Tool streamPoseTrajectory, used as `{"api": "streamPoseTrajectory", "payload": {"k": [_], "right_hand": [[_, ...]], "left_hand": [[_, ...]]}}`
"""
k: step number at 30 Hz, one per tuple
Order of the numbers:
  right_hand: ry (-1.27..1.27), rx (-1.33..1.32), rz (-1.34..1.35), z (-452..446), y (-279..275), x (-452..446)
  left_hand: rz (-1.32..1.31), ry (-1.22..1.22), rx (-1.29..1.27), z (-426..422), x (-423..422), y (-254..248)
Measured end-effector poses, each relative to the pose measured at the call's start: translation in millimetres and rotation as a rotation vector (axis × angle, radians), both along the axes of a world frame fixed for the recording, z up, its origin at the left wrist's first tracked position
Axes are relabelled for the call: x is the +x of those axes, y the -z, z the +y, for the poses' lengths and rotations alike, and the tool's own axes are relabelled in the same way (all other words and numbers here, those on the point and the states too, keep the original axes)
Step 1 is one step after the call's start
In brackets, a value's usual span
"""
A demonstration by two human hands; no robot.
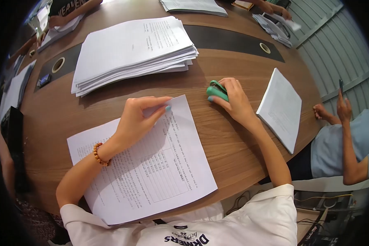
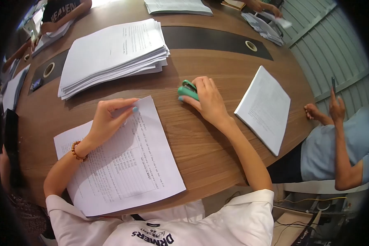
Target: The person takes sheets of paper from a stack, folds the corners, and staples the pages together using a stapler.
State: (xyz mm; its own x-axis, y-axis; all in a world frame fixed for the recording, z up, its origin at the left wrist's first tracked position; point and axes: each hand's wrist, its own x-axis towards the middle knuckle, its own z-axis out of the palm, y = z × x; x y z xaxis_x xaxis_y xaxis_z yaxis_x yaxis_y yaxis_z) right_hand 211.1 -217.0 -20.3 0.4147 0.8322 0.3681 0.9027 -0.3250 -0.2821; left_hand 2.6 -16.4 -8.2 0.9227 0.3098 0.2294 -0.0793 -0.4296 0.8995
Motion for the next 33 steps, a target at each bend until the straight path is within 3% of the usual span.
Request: {"api": "streamPoseTrajectory", "payload": {"k": [1, 3, 8, 10, 14, 27, 33], "right_hand": [[-0.008, -0.024, -0.013, 0, -8, 0], [0.034, 0.054, 0.807, 2, -35, -1], [-0.213, -0.242, 0.553, 20, -84, -17], [-0.423, -0.399, 0.244, 31, -86, -16], [-0.472, -0.507, 0.202, 46, -88, -21], [-0.516, -0.522, 0.11, 59, -85, -29], [-0.54, -0.366, 0.115, 55, -72, -32]], "left_hand": [[-0.015, 0.011, 0.016, 0, 0, 0], [-0.045, 0.003, 0.003, 0, 1, 3], [-0.188, 0.032, 0.133, 1, 3, 10], [-0.197, 0.019, 0.131, 1, 4, 13], [-0.253, -0.007, 0.184, 0, 5, 16], [-0.247, -0.048, 0.214, -3, 6, 17], [-0.253, -0.04, 0.211, -3, 6, 17]]}}
